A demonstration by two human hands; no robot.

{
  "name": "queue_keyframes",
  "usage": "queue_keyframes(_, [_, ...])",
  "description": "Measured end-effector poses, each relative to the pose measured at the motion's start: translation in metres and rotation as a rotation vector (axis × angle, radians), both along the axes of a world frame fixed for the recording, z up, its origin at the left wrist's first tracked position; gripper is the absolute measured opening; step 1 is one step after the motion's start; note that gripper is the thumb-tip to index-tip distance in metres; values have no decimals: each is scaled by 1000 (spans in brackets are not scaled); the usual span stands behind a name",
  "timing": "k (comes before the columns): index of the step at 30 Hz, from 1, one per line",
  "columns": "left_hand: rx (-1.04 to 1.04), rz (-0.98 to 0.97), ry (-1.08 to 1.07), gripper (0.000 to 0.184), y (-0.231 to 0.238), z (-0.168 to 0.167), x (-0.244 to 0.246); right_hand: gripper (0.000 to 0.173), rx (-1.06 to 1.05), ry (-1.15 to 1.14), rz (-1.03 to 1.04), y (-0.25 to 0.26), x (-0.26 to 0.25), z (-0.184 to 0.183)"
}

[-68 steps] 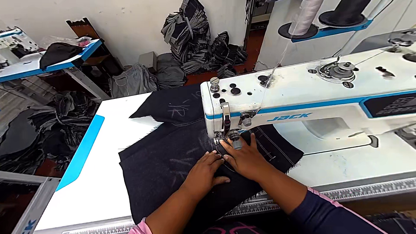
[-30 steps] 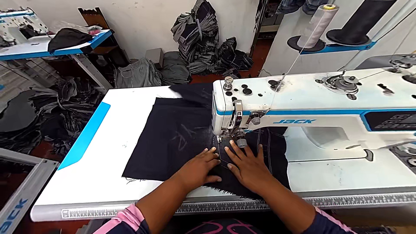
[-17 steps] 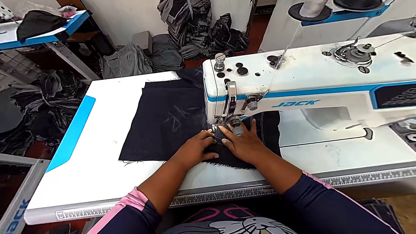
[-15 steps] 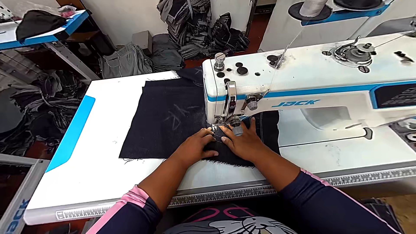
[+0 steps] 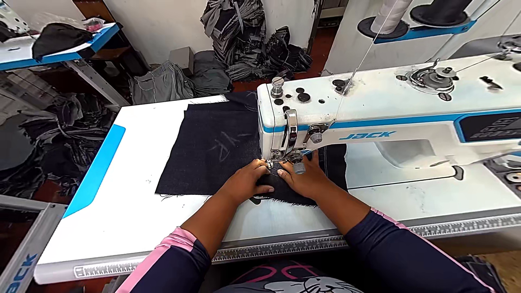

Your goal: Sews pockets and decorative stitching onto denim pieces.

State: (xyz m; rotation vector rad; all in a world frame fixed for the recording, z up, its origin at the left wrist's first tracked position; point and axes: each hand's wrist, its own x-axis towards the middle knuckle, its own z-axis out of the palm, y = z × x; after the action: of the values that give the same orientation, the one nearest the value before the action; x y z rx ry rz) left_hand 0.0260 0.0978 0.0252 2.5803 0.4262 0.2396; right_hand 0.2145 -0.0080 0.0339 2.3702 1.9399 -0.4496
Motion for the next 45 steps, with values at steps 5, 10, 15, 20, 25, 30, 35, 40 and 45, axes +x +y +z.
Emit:
queue_keyframes(5, [11,4,10,46,-1,2,0,54,7,-17,11,0,0,2])
queue_keyframes(10, [36,171,137,48,-32,10,-2,41,185,118,-150,11,31,45])
queue_keyframes(15, [-29,78,-80,41,-81,20,-9,51,305,-91,-154,-19,55,-5])
queue_keyframes(20, [-161,78,27,35,-72,22,-18,69,74,-226,-284,-100,-40,6])
queue_keyframes(25, [-71,41,-165,19,-61,-11,-24,60,102,-102,-12,-98,-43,14])
queue_keyframes(30, [-166,31,-180,19,-69,-7,-32,55,350,89,284,-96,-17,-28])
queue_keyframes(35, [-150,28,-236,12,-63,-12,-32,53,311,108,266,-94,-15,-25])
queue_keyframes(40, [-143,17,-263,9,-40,-16,-22,53,192,173,235,-73,-9,-15])
queue_keyframes(45, [-161,18,-260,7,-18,-12,-11,54,83,224,221,-54,-2,-5])
